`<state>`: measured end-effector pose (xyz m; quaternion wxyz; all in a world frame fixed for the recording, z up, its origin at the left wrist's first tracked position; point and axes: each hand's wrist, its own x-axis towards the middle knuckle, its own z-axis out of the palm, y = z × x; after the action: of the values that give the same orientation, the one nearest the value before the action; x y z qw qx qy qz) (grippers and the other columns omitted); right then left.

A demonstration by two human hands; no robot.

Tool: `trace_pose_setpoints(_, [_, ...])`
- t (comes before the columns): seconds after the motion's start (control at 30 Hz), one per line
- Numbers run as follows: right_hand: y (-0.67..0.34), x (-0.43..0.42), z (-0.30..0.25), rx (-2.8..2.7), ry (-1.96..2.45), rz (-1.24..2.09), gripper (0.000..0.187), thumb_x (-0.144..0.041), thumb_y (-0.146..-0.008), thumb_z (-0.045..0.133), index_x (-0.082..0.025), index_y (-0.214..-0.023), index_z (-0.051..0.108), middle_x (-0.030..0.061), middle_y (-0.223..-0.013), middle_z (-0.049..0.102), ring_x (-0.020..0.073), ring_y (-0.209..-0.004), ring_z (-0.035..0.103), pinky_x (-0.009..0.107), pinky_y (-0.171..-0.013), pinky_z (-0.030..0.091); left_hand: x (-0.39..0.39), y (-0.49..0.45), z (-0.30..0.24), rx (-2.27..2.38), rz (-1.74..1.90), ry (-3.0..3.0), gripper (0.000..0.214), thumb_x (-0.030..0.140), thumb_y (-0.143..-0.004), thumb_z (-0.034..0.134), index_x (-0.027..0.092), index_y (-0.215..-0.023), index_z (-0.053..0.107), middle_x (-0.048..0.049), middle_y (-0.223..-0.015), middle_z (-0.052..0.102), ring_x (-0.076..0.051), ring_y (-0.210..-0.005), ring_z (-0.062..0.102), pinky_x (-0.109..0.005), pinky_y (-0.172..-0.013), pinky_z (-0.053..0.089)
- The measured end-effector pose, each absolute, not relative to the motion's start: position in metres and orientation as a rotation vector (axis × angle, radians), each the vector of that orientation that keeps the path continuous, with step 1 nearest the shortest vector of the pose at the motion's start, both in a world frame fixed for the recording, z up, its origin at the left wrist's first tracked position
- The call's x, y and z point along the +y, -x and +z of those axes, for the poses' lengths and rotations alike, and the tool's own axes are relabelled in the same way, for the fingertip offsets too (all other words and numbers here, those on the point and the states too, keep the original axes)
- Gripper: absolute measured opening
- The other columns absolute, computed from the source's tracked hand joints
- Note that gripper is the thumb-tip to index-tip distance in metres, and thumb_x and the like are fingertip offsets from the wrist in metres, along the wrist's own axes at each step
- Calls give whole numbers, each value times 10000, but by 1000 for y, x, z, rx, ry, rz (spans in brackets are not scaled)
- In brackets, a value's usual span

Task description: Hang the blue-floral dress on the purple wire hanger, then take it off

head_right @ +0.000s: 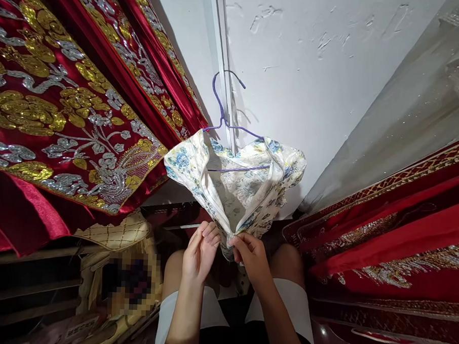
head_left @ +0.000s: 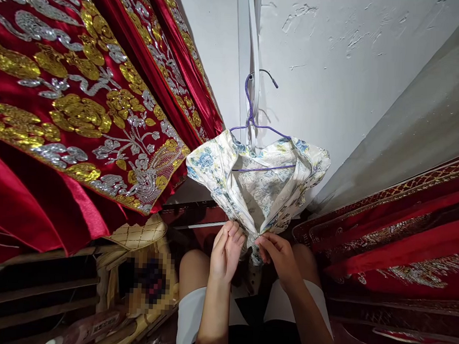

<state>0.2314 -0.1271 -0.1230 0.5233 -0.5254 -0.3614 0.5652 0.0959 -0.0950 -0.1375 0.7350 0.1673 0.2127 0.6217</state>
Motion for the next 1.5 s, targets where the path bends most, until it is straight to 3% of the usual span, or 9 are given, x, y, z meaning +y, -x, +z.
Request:
trace_pose_setpoints(0.1, [-228,-127,-118,-895,1241,1355,437,-592,-731,725,-188,-623,598,-41,-453,480,101,-445,394,260,-480,315,-96,-99,-148,674,1338,-675,311,384,-798,823,163,-813,605,1,-769,495,-117,-713,458,-223,-681,405])
trace_pose_setpoints(0.23, [-228,-127,-115,-914,1222,1356,450,-597,-733,739,-187,-621,591,-48,-460,481,95,-447,382,258,-481,303,-100,-102,-155,817,1279,-984,261,323,-809,812,203,-975,650,-12,-875,605,-148,-817,549,-244,-768,425])
trace_pose_setpoints(0.5, [-232,-127,-124,-842,1139,1418,440,-545,-766,764,-183,-600,576,-56,-456,446,81,-447,327,247,-471,241,-106,-118,-162,1026,1354,-1286,156,302,-887,703,210,-1000,646,-32,-925,623,-187,-897,593,-273,-835,443])
trace_pose_setpoints(0.8, [-241,-116,-122,-416,621,1912,322,-324,-738,823,-180,-639,553,-125,-463,198,56,-431,107,188,-410,213,-112,-124,-171,1128,1342,-1358,135,303,-952,594,207,-1040,559,-24,-927,598,-155,-852,586,-248,-803,461])
trace_pose_setpoints(1.17, [-257,-60,-19,-835,812,1443,241,-352,-751,774,-148,-687,663,-120,-413,247,45,-394,155,228,-411,133,-113,-126,-178,1107,1171,-1525,18,228,-938,535,213,-947,531,5,-828,514,-152,-772,498,-247,-742,426])
trace_pose_setpoints(1.5, [-251,-50,27,-946,851,1088,224,-325,-833,662,-166,-675,646,-89,-417,338,70,-420,248,251,-462,226,-92,-141,-182,1070,964,-1729,121,113,-862,489,212,-799,460,22,-734,495,-151,-707,494,-253,-680,374])
